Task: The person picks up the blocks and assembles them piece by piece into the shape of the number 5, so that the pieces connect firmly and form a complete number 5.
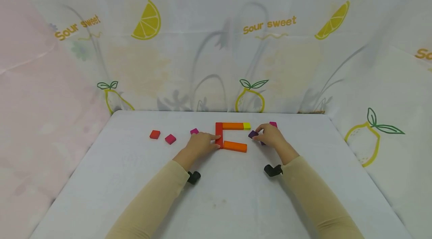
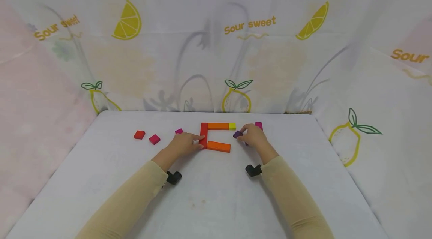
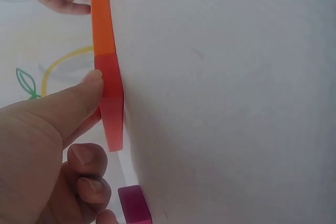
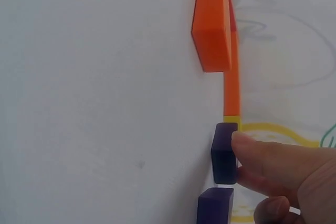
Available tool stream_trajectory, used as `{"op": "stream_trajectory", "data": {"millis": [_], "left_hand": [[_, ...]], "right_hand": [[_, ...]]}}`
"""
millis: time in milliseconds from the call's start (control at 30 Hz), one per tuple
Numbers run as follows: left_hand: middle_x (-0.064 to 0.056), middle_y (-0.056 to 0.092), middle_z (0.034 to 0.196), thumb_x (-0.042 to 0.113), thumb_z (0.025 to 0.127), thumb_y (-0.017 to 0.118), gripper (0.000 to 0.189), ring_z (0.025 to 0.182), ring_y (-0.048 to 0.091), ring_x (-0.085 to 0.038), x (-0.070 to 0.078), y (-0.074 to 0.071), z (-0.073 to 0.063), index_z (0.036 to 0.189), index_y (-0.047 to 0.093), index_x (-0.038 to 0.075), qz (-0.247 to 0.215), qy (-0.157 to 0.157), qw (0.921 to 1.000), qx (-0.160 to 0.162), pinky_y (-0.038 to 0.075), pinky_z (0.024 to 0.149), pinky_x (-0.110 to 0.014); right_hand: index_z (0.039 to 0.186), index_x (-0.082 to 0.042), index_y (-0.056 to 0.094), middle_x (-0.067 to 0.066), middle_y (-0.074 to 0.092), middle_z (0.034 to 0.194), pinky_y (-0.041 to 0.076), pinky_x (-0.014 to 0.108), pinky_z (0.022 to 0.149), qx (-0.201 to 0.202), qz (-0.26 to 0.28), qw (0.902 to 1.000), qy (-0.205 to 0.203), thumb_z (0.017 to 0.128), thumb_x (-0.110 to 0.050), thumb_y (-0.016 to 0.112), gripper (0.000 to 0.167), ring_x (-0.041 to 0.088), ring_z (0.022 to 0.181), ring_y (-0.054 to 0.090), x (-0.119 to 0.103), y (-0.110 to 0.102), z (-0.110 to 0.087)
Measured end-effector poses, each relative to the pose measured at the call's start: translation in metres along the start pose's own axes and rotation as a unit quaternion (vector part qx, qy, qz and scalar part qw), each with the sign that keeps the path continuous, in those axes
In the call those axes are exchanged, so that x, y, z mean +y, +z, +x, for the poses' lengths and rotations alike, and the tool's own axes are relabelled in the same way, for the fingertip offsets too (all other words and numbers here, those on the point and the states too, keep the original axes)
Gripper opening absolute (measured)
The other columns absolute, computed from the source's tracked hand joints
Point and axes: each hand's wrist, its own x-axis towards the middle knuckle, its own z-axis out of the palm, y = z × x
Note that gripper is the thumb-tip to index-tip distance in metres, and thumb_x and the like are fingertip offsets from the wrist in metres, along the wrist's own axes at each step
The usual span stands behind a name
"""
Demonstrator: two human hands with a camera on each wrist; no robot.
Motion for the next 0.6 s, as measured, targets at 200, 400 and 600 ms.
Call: {"op": "stream_trajectory", "data": {"millis": [200, 400, 600], "left_hand": [[-0.007, 0.068, 0.127, 0.043, 0.095, 0.068, 0.049, 0.121, 0.060, -0.028, 0.0004, 0.0001, -0.0004, 0.142, 0.057, 0.033, -0.002, 0.000, 1.0000, 0.000, 0.043, 0.099, -0.049], [-0.008, 0.068, 0.126, 0.041, 0.095, 0.067, 0.049, 0.120, 0.060, -0.029, 0.0021, -0.0025, -0.0030, 0.142, 0.058, 0.032, 0.002, 0.003, 1.0000, 0.000, 0.042, 0.100, -0.051], [-0.007, 0.069, 0.125, 0.041, 0.095, 0.067, 0.049, 0.121, 0.060, -0.029, 0.0012, -0.0019, -0.0026, 0.142, 0.057, 0.033, 0.001, -0.002, 1.0000, -0.003, 0.041, 0.102, -0.052]], "right_hand": [[0.116, -0.005, 0.068, 0.015, 0.063, 0.107, 0.049, 0.043, 0.086, 0.004, 0.005, 0.9999, 0.011, 0.091, -0.027, 0.075, 0.034, 0.031, 0.095, 0.056, -0.0026, 0.0011, -0.0013], [0.116, -0.005, 0.068, 0.015, 0.062, 0.107, 0.050, 0.042, 0.084, 0.000, 0.012, 0.9999, 0.010, 0.091, -0.025, 0.075, 0.033, 0.030, 0.095, 0.055, -0.0046, 0.0008, -0.0013], [0.116, -0.007, 0.069, 0.014, 0.061, 0.106, 0.051, 0.038, 0.080, -0.021, 0.015, 0.9997, 0.003, 0.090, -0.025, 0.076, 0.032, 0.029, 0.093, 0.055, -0.0061, 0.0001, -0.0011]]}}
